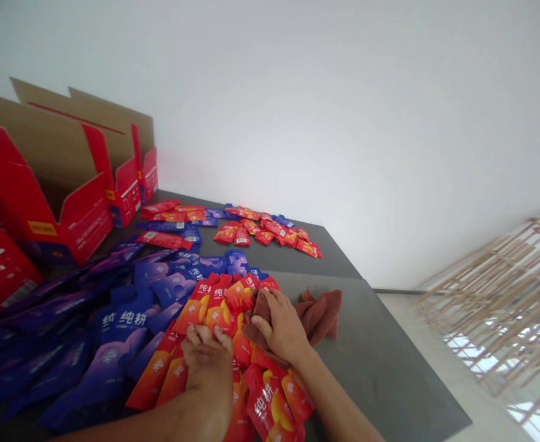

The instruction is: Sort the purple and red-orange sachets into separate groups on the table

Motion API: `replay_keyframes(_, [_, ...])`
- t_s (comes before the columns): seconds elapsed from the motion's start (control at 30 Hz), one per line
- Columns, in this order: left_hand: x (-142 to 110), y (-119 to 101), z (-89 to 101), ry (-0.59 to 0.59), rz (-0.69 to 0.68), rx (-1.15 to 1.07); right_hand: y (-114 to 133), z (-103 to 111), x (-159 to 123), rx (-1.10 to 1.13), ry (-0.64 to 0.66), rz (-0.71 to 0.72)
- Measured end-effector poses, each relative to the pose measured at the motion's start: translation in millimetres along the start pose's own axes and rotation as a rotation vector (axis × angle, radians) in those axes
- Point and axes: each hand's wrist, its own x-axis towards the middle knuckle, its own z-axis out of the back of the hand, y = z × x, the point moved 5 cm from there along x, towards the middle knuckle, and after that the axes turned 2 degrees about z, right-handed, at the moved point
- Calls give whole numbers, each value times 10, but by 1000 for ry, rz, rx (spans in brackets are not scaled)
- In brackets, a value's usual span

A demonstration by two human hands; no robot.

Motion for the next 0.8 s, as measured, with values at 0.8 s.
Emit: replay_keyframes(0.8, [65, -17, -87, -88, 56, 4, -425, 61, 151, 281, 67, -134])
